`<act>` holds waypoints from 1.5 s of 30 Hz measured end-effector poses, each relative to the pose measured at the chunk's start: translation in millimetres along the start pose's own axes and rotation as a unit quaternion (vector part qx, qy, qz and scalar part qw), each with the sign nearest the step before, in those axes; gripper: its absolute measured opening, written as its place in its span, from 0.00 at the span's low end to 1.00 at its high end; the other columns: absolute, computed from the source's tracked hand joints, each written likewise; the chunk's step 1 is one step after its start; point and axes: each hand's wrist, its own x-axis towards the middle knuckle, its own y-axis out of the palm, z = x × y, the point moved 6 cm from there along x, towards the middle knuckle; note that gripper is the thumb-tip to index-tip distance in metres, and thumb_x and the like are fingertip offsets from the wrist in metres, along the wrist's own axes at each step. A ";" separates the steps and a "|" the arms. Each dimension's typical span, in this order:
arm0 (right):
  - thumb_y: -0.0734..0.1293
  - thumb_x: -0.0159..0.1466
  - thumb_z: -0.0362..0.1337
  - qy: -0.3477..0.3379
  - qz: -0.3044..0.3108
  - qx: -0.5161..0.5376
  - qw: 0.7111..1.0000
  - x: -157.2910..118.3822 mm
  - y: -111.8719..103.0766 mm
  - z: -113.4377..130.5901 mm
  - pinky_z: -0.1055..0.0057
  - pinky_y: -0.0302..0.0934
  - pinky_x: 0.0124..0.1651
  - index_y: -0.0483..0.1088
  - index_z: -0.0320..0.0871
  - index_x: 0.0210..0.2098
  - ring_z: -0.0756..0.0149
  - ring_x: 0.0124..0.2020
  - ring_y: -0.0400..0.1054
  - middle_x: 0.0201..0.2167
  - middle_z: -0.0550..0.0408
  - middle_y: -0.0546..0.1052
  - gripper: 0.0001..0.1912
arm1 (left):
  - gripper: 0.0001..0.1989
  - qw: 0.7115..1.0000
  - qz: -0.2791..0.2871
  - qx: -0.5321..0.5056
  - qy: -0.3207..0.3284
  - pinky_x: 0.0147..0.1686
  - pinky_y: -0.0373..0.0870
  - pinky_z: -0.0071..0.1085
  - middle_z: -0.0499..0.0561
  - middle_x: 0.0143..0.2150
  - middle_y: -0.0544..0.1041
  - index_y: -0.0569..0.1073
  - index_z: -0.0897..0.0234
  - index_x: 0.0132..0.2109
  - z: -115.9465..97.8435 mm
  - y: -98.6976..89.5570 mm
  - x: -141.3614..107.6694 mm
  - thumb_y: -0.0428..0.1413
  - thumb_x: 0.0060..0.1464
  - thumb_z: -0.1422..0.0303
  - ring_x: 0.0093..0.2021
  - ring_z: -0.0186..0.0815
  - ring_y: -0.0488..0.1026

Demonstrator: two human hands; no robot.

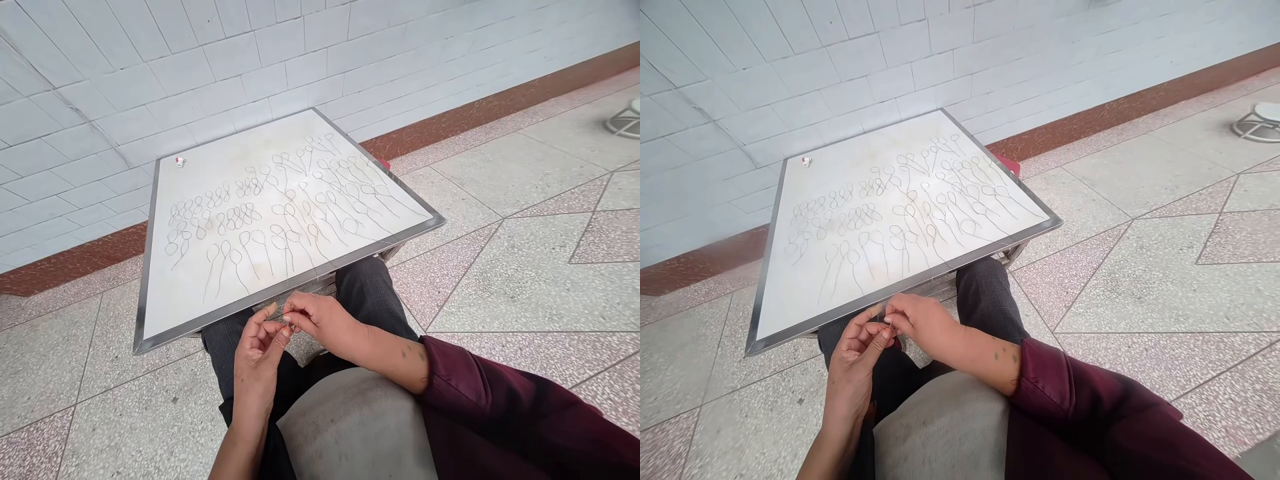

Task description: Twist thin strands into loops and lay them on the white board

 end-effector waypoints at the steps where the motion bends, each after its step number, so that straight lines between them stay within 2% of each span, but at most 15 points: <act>1: 0.65 0.69 0.34 0.000 0.000 0.001 1.000 0.1 0.0 0.5 0.71 0.61 0.37 0.69 0.46 0.35 0.68 0.32 0.68 0.29 0.60 0.73 0.05 | 0.24 1.000 -0.004 0.003 0.000 0.46 0.72 0.36 0.48 0.33 0.80 0.75 0.61 0.54 0.2 -0.5 0.2 0.67 0.51 0.61 0.37 0.37 0.77; 18: 0.61 0.70 0.33 0.028 0.016 0.052 0.998 -1.4 4.7 1.3 0.71 0.63 0.36 0.66 0.46 0.36 0.69 0.29 0.71 0.27 0.62 0.73 0.06 | 0.17 0.998 -0.044 -0.027 0.026 0.40 0.75 0.33 0.46 0.33 0.76 0.80 0.60 0.47 -2.6 -3.4 0.7 0.68 0.50 0.60 0.32 0.32 0.75; 21: 0.62 0.70 0.34 0.030 0.022 0.070 0.997 -1.4 6.5 -0.5 0.71 0.64 0.37 0.67 0.46 0.35 0.68 0.30 0.71 0.26 0.61 0.74 0.05 | 0.17 0.999 -0.033 -0.031 0.021 0.40 0.75 0.33 0.47 0.32 0.76 0.81 0.60 0.47 -2.7 -1.5 0.6 0.68 0.50 0.60 0.33 0.33 0.75; 30: 0.63 0.67 0.38 0.024 0.054 0.212 0.976 3.0 11.7 -6.4 0.68 0.65 0.39 0.67 0.44 0.32 0.67 0.31 0.69 0.27 0.59 0.72 0.07 | 0.19 0.999 -0.030 -0.037 0.004 0.42 0.75 0.34 0.46 0.34 0.75 0.80 0.60 0.49 2.3 -3.1 0.8 0.68 0.49 0.61 0.33 0.33 0.75; 35: 0.64 0.66 0.36 0.038 0.070 0.203 0.976 4.8 12.4 -11.7 0.70 0.64 0.39 0.68 0.44 0.33 0.69 0.31 0.67 0.27 0.60 0.72 0.05 | 0.19 1.000 -0.021 -0.015 0.002 0.39 0.74 0.32 0.47 0.34 0.75 0.80 0.60 0.50 0.6 -3.3 -0.4 0.66 0.52 0.59 0.33 0.32 0.74; 41: 0.64 0.68 0.36 0.029 0.091 0.198 0.976 4.8 13.3 -13.9 0.71 0.64 0.40 0.68 0.43 0.35 0.69 0.33 0.67 0.30 0.59 0.72 0.05 | 0.19 1.000 -0.017 0.001 0.003 0.34 0.72 0.29 0.45 0.31 0.73 0.80 0.60 0.49 3.2 -4.0 1.7 0.67 0.50 0.60 0.30 0.31 0.71; 43: 0.63 0.69 0.37 0.032 0.099 0.160 0.982 4.0 9.5 -11.9 0.70 0.64 0.42 0.69 0.44 0.38 0.69 0.35 0.69 0.32 0.58 0.73 0.05 | 0.18 1.000 -0.020 0.003 0.009 0.34 0.72 0.28 0.44 0.31 0.72 0.80 0.60 0.48 3.9 -4.9 2.3 0.67 0.51 0.60 0.30 0.30 0.71; 45: 0.64 0.70 0.39 0.044 0.111 0.074 0.990 2.6 5.3 -9.2 0.69 0.63 0.41 0.68 0.44 0.42 0.67 0.36 0.70 0.34 0.57 0.76 0.05 | 0.17 0.999 -0.036 0.003 0.016 0.35 0.72 0.28 0.44 0.31 0.72 0.80 0.59 0.48 4.5 -7.4 2.7 0.66 0.52 0.59 0.30 0.30 0.71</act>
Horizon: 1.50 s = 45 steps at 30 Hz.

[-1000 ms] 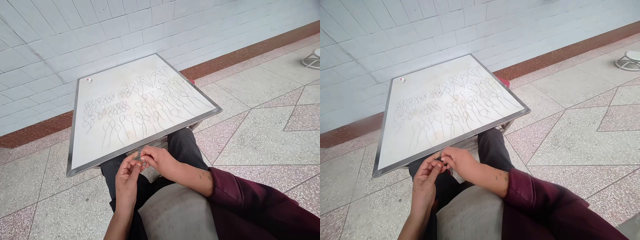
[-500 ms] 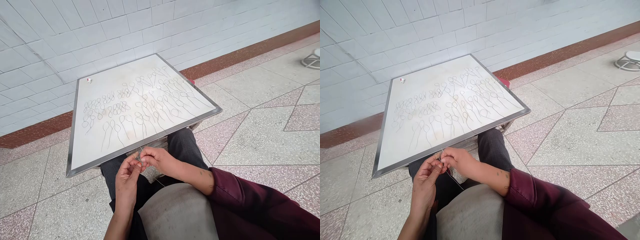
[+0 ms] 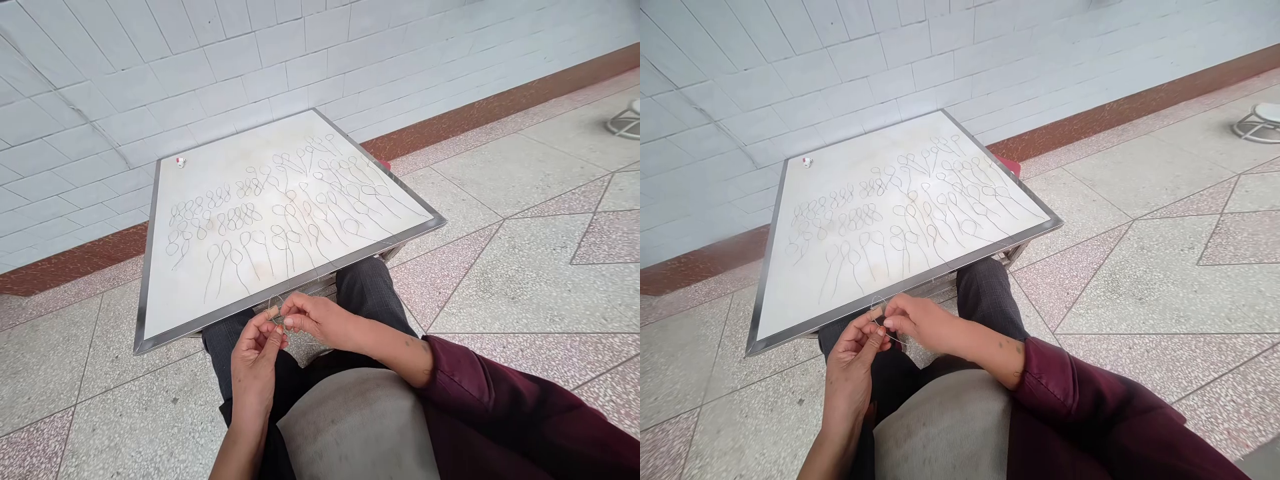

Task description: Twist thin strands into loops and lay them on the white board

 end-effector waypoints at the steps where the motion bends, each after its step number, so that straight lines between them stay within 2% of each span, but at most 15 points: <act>1: 0.66 0.69 0.39 0.010 0.009 -0.053 0.999 -1.3 -0.5 1.8 0.69 0.62 0.41 0.68 0.45 0.43 0.66 0.36 0.71 0.35 0.57 0.77 0.06 | 0.17 1.000 -0.012 0.000 0.002 0.36 0.73 0.29 0.44 0.32 0.72 0.80 0.59 0.48 0.5 -1.5 0.3 0.66 0.52 0.59 0.30 0.30 0.72; 4: 0.67 0.69 0.36 -0.001 0.032 -0.194 0.980 -4.1 3.3 8.0 0.69 0.61 0.40 0.68 0.45 0.45 0.64 0.37 0.72 0.36 0.56 0.79 0.06 | 0.18 0.999 -0.035 0.004 0.006 0.37 0.74 0.30 0.44 0.33 0.72 0.80 0.59 0.48 1.7 -4.5 0.7 0.67 0.51 0.59 0.31 0.31 0.73; 8: 0.61 0.73 0.35 -0.065 0.025 -0.309 0.949 -4.2 13.9 8.5 0.70 0.59 0.37 0.68 0.42 0.46 0.63 0.38 0.72 0.38 0.53 0.78 0.05 | 0.19 0.999 -0.029 0.011 0.009 0.36 0.74 0.30 0.46 0.34 0.73 0.80 0.60 0.48 1.0 -4.3 0.5 0.67 0.51 0.58 0.32 0.32 0.73; 15: 0.62 0.73 0.36 -0.137 0.003 -0.355 0.925 -4.2 19.2 -1.3 0.72 0.57 0.33 0.68 0.43 0.46 0.67 0.35 0.69 0.36 0.55 0.76 0.05 | 0.20 1.000 -0.018 0.014 0.000 0.35 0.73 0.29 0.47 0.32 0.74 0.81 0.61 0.49 0.3 -6.9 2.2 0.67 0.50 0.57 0.32 0.32 0.72; 21: 0.64 0.71 0.31 -0.176 -0.020 -0.411 0.894 -5.7 21.0 5.3 0.70 0.58 0.35 0.67 0.42 0.42 0.66 0.35 0.68 0.35 0.54 0.75 0.01 | 0.17 0.996 -0.063 -0.060 -0.006 0.32 0.71 0.26 0.46 0.32 0.73 0.83 0.62 0.43 8.0 -12.2 7.1 0.70 0.45 0.62 0.32 0.30 0.70; 25: 0.66 0.68 0.29 -0.147 -0.025 -0.463 0.874 -4.2 25.5 4.9 0.70 0.57 0.33 0.67 0.42 0.40 0.65 0.33 0.68 0.33 0.54 0.74 0.03 | 0.17 0.987 -0.112 -0.117 -0.017 0.35 0.73 0.29 0.45 0.29 0.74 0.82 0.63 0.40 13.0 -12.7 12.7 0.72 0.40 0.65 0.32 0.31 0.74; 30: 0.66 0.66 0.26 -0.061 -0.019 -0.472 0.879 0.0 31.9 -8.9 0.72 0.51 0.27 0.66 0.42 0.41 0.66 0.31 0.71 0.32 0.55 0.76 0.06 | 0.20 0.969 -0.170 -0.180 -0.014 0.37 0.74 0.29 0.46 0.28 0.78 0.81 0.64 0.41 13.8 -12.6 20.2 0.72 0.37 0.69 0.30 0.31 0.76; 34: 0.65 0.66 0.28 -0.012 -0.022 -0.475 0.880 1.4 35.0 -21.2 0.71 0.46 0.24 0.66 0.42 0.41 0.67 0.27 0.71 0.28 0.55 0.78 0.05 | 0.18 0.965 -0.179 -0.192 -0.009 0.40 0.75 0.30 0.47 0.30 0.79 0.81 0.64 0.41 13.8 -11.1 24.2 0.71 0.39 0.70 0.32 0.31 0.77; 41: 0.64 0.67 0.31 0.003 -0.002 -0.473 0.881 -2.0 37.0 -29.6 0.71 0.51 0.24 0.67 0.43 0.43 0.64 0.27 0.73 0.28 0.55 0.79 0.05 | 0.16 0.963 -0.189 -0.192 -0.012 0.38 0.75 0.29 0.50 0.31 0.80 0.81 0.67 0.41 11.7 -12.8 31.4 0.70 0.41 0.74 0.30 0.30 0.77; 45: 0.67 0.64 0.28 0.013 0.023 -0.481 0.877 -8.4 38.8 -31.2 0.71 0.54 0.24 0.68 0.41 0.44 0.62 0.27 0.75 0.28 0.53 0.80 0.09 | 0.15 0.961 -0.203 -0.188 -0.006 0.37 0.74 0.28 0.50 0.31 0.80 0.81 0.67 0.41 9.2 -18.7 34.6 0.69 0.42 0.75 0.30 0.29 0.77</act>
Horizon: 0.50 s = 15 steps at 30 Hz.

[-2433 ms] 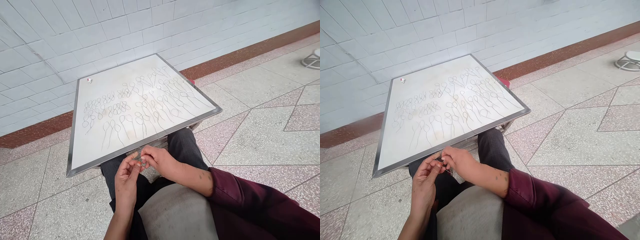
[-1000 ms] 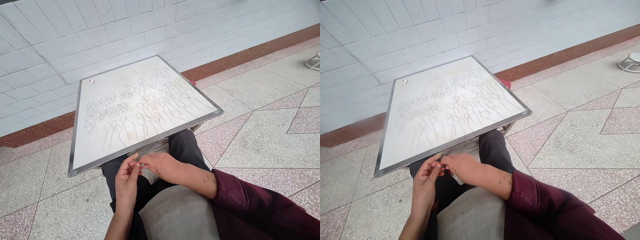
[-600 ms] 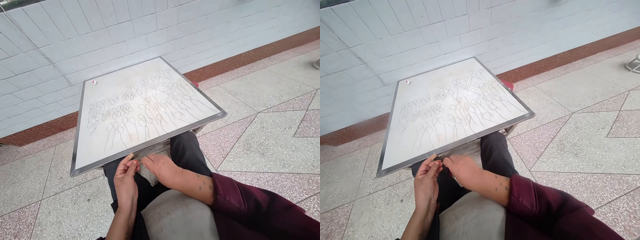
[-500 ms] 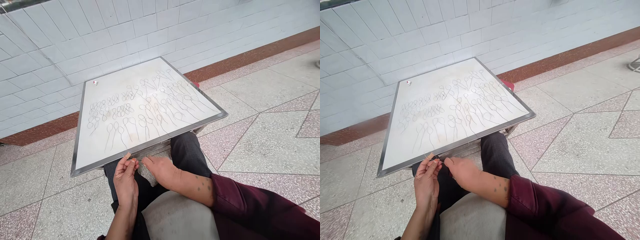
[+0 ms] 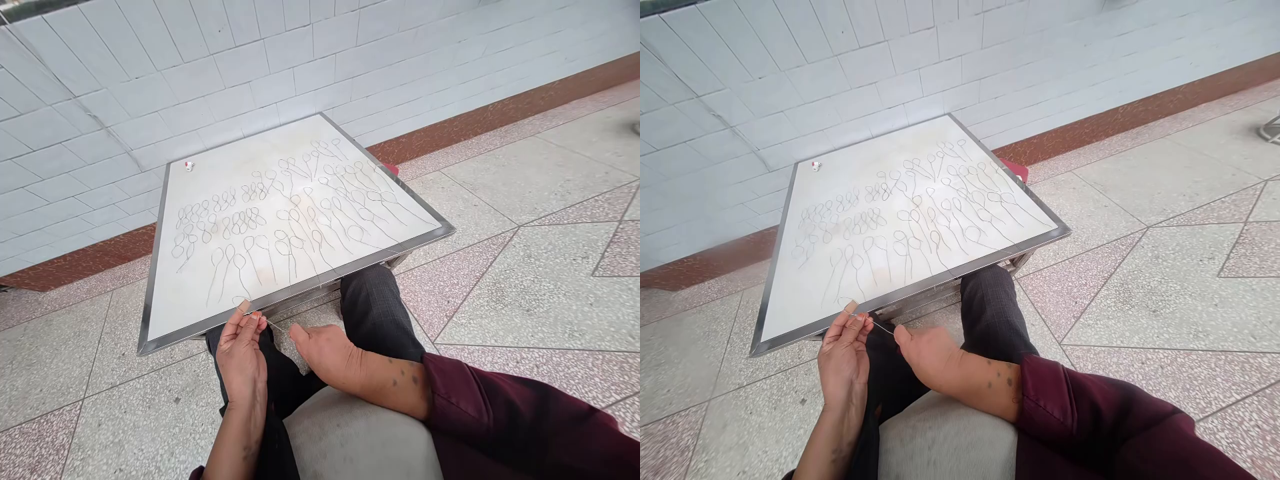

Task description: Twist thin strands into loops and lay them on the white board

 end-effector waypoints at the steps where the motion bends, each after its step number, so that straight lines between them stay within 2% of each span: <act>1: 0.67 0.64 0.28 0.002 0.005 -0.004 1.000 -1.8 0.3 -0.2 0.71 0.54 0.24 0.69 0.41 0.44 0.61 0.27 0.75 0.28 0.53 0.80 0.09 | 0.16 1.000 -0.001 0.001 0.002 0.37 0.75 0.29 0.49 0.31 0.80 0.81 0.67 0.41 -0.7 -0.7 0.8 0.69 0.41 0.75 0.30 0.30 0.77; 7: 0.63 0.69 0.29 0.013 0.011 -0.031 0.999 -10.0 1.3 -2.7 0.71 0.54 0.20 0.70 0.41 0.40 0.64 0.22 0.73 0.25 0.54 0.79 0.05 | 0.16 1.000 -0.008 -0.002 0.012 0.38 0.75 0.30 0.46 0.28 0.78 0.81 0.66 0.41 -1.8 -3.5 1.7 0.70 0.41 0.73 0.30 0.31 0.77; 10: 0.65 0.67 0.27 -0.001 0.008 -0.044 0.999 -12.8 3.9 0.2 0.70 0.56 0.20 0.70 0.41 0.41 0.62 0.21 0.73 0.23 0.55 0.78 0.05 | 0.17 1.000 -0.009 -0.009 0.008 0.36 0.75 0.30 0.47 0.27 0.78 0.81 0.66 0.42 1.0 -3.9 1.4 0.70 0.40 0.74 0.29 0.31 0.77; 15: 0.67 0.61 0.24 -0.029 0.016 -0.047 0.998 -17.9 15.3 8.7 0.67 0.56 0.18 0.71 0.42 0.38 0.59 0.23 0.74 0.30 0.51 0.79 0.09 | 0.18 1.000 -0.008 -0.015 0.018 0.35 0.74 0.30 0.47 0.26 0.77 0.81 0.67 0.42 -1.2 -8.0 6.6 0.70 0.39 0.73 0.29 0.31 0.76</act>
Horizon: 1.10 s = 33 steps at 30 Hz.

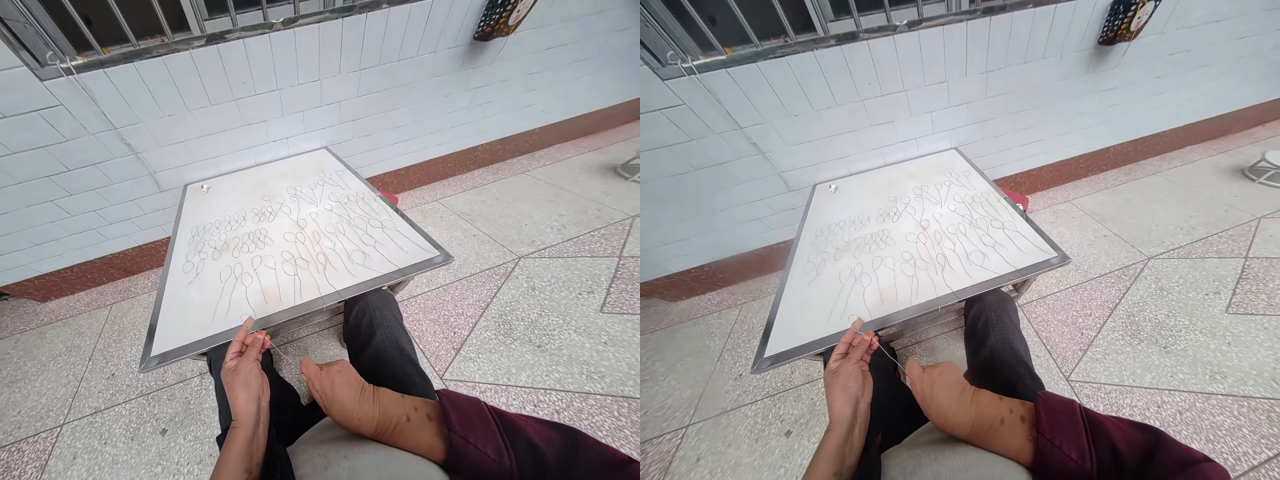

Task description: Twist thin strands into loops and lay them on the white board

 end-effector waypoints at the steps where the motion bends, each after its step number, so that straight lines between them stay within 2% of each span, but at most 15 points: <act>1: 0.67 0.60 0.24 0.003 0.004 0.006 1.000 -0.7 2.7 -1.1 0.67 0.56 0.18 0.72 0.43 0.36 0.59 0.22 0.74 0.31 0.50 0.80 0.08 | 0.19 1.000 -0.003 0.000 0.010 0.36 0.74 0.30 0.46 0.26 0.77 0.81 0.67 0.43 -3.5 -1.9 2.1 0.70 0.39 0.73 0.30 0.31 0.76; 4: 0.68 0.62 0.26 0.025 0.013 0.029 0.999 -3.0 6.1 -15.1 0.68 0.55 0.17 0.71 0.43 0.34 0.62 0.19 0.72 0.29 0.52 0.80 0.06 | 0.22 0.999 -0.006 0.001 0.044 0.40 0.74 0.29 0.44 0.28 0.76 0.81 0.65 0.46 -16.5 -7.6 7.6 0.71 0.40 0.71 0.33 0.30 0.76; 6: 0.62 0.68 0.27 0.054 -0.005 0.060 0.997 -4.6 0.4 -32.0 0.71 0.60 0.20 0.71 0.42 0.39 0.66 0.19 0.72 0.24 0.56 0.78 0.07 | 0.26 0.998 0.010 0.012 0.055 0.40 0.74 0.30 0.44 0.27 0.76 0.80 0.64 0.50 -22.0 -8.3 8.7 0.71 0.41 0.69 0.33 0.31 0.75; 7: 0.57 0.72 0.28 0.073 -0.032 0.085 0.993 -5.4 -5.6 -41.2 0.72 0.63 0.24 0.70 0.41 0.41 0.67 0.21 0.73 0.24 0.57 0.78 0.11 | 0.28 0.998 0.025 0.025 0.057 0.39 0.74 0.31 0.44 0.27 0.76 0.79 0.64 0.53 -23.0 -7.2 8.4 0.71 0.41 0.68 0.33 0.31 0.75; 9: 0.54 0.74 0.31 0.098 -0.126 0.155 0.975 -7.6 -21.9 -56.6 0.71 0.68 0.34 0.71 0.42 0.42 0.66 0.30 0.76 0.30 0.55 0.80 0.14 | 0.34 0.994 0.064 0.062 0.057 0.39 0.73 0.32 0.43 0.27 0.76 0.75 0.65 0.59 -21.8 -2.7 6.4 0.70 0.43 0.67 0.31 0.31 0.74; 11: 0.59 0.74 0.36 0.076 -0.200 0.201 0.956 -8.3 -34.1 -60.4 0.68 0.70 0.42 0.72 0.43 0.43 0.62 0.39 0.76 0.37 0.52 0.81 0.10 | 0.37 0.989 0.098 0.098 0.050 0.38 0.72 0.31 0.43 0.27 0.77 0.71 0.66 0.62 -17.8 2.7 3.5 0.69 0.44 0.66 0.30 0.31 0.73; 12: 0.63 0.72 0.37 0.050 -0.214 0.210 0.953 -7.3 -36.9 -57.4 0.67 0.69 0.44 0.73 0.44 0.43 0.61 0.41 0.76 0.38 0.51 0.81 0.08 | 0.37 0.987 0.111 0.108 0.043 0.37 0.72 0.30 0.44 0.27 0.77 0.71 0.66 0.62 -15.5 5.1 2.1 0.69 0.45 0.65 0.30 0.31 0.73; 14: 0.66 0.70 0.38 -0.002 -0.210 0.222 0.952 -3.8 -37.1 -47.4 0.66 0.69 0.44 0.75 0.44 0.42 0.60 0.41 0.76 0.38 0.52 0.81 0.06 | 0.36 0.984 0.130 0.118 0.030 0.36 0.71 0.30 0.44 0.27 0.77 0.71 0.67 0.62 -12.0 9.3 -0.3 0.69 0.45 0.64 0.30 0.32 0.73; 16: 0.64 0.71 0.37 -0.024 -0.200 0.234 0.951 -1.0 -35.4 -39.6 0.66 0.68 0.44 0.75 0.44 0.41 0.60 0.39 0.75 0.36 0.52 0.81 0.08 | 0.34 0.982 0.138 0.125 0.025 0.36 0.72 0.30 0.45 0.28 0.78 0.72 0.67 0.60 -10.9 11.7 -2.1 0.68 0.47 0.64 0.31 0.32 0.73; 19: 0.61 0.73 0.37 -0.012 -0.180 0.259 0.949 1.8 -33.6 -35.7 0.67 0.68 0.43 0.75 0.45 0.42 0.63 0.36 0.75 0.34 0.54 0.81 0.10 | 0.30 0.981 0.133 0.135 0.027 0.37 0.72 0.31 0.45 0.29 0.77 0.73 0.65 0.58 -12.3 12.2 -3.8 0.67 0.48 0.63 0.31 0.32 0.73; 22: 0.65 0.71 0.41 -0.006 -0.166 0.264 0.950 2.3 -33.6 -32.6 0.68 0.68 0.42 0.75 0.45 0.43 0.62 0.37 0.76 0.36 0.53 0.81 0.09 | 0.28 0.987 0.108 0.113 0.035 0.37 0.72 0.30 0.45 0.29 0.77 0.74 0.65 0.56 -14.5 9.5 -3.8 0.67 0.48 0.62 0.32 0.33 0.73; 25: 0.65 0.71 0.43 -0.025 -0.143 0.258 0.955 2.1 -31.9 -25.9 0.67 0.67 0.44 0.76 0.45 0.43 0.61 0.39 0.76 0.36 0.52 0.82 0.10 | 0.28 0.993 0.085 0.080 0.036 0.38 0.72 0.30 0.46 0.30 0.77 0.74 0.64 0.56 -14.9 7.0 -2.8 0.67 0.49 0.61 0.35 0.34 0.75; 27: 0.64 0.72 0.44 -0.041 -0.120 0.270 0.954 3.2 -32.2 -22.8 0.67 0.67 0.45 0.76 0.45 0.42 0.61 0.39 0.75 0.36 0.52 0.82 0.12 | 0.28 0.993 0.091 0.069 0.032 0.39 0.72 0.30 0.45 0.30 0.77 0.73 0.64 0.56 -14.8 8.0 -2.8 0.67 0.49 0.61 0.35 0.34 0.75; 30: 0.63 0.72 0.45 -0.004 -0.145 0.347 0.927 9.2 -43.2 -32.7 0.66 0.67 0.44 0.76 0.45 0.43 0.62 0.39 0.74 0.37 0.51 0.80 0.14 | 0.31 0.989 0.133 0.065 0.017 0.36 0.71 0.30 0.45 0.28 0.77 0.72 0.64 0.58 -15.1 14.5 -6.0 0.68 0.47 0.63 0.31 0.33 0.74; 33: 0.67 0.68 0.48 0.041 -0.176 0.467 0.865 21.8 -56.3 -45.5 0.66 0.68 0.43 0.76 0.46 0.46 0.63 0.39 0.73 0.38 0.52 0.78 0.15 | 0.37 0.980 0.185 0.077 -0.014 0.35 0.69 0.29 0.44 0.28 0.78 0.68 0.63 0.62 -13.2 24.0 -13.7 0.69 0.46 0.64 0.29 0.31 0.72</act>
